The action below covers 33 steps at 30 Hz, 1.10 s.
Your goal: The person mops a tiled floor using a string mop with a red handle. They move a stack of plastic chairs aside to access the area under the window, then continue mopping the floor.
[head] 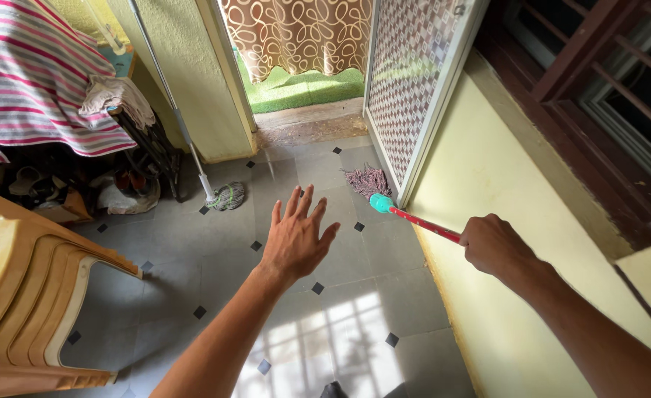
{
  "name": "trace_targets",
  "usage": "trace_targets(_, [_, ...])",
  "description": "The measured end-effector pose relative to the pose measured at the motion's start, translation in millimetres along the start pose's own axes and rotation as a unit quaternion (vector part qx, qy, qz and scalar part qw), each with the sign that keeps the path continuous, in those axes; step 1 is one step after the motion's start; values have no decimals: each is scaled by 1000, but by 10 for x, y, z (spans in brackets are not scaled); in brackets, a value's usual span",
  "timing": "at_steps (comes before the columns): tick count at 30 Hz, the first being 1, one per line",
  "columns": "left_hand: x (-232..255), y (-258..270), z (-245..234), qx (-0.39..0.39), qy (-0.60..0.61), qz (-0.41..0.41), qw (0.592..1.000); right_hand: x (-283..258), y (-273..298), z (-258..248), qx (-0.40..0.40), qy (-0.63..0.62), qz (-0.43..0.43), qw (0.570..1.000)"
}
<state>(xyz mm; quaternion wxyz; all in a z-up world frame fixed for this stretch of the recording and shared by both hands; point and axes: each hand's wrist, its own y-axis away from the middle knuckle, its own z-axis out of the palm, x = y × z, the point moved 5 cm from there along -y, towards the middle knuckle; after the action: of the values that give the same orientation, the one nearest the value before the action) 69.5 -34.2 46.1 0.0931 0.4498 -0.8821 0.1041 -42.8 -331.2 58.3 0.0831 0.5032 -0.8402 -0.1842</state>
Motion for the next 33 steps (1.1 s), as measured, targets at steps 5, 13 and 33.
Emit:
trace_targets(5, [335, 355, 22, 15, 6, -2, 1000, 262, 383, 186, 50, 7, -89, 995])
trace_targets(13, [900, 1063, 196, 15, 17, -5, 1000, 493, 911, 695, 138, 95, -258, 952])
trace_targets(33, [1257, 2194, 187, 9, 20, 25, 999, 831, 2099, 1197, 19, 97, -141, 985])
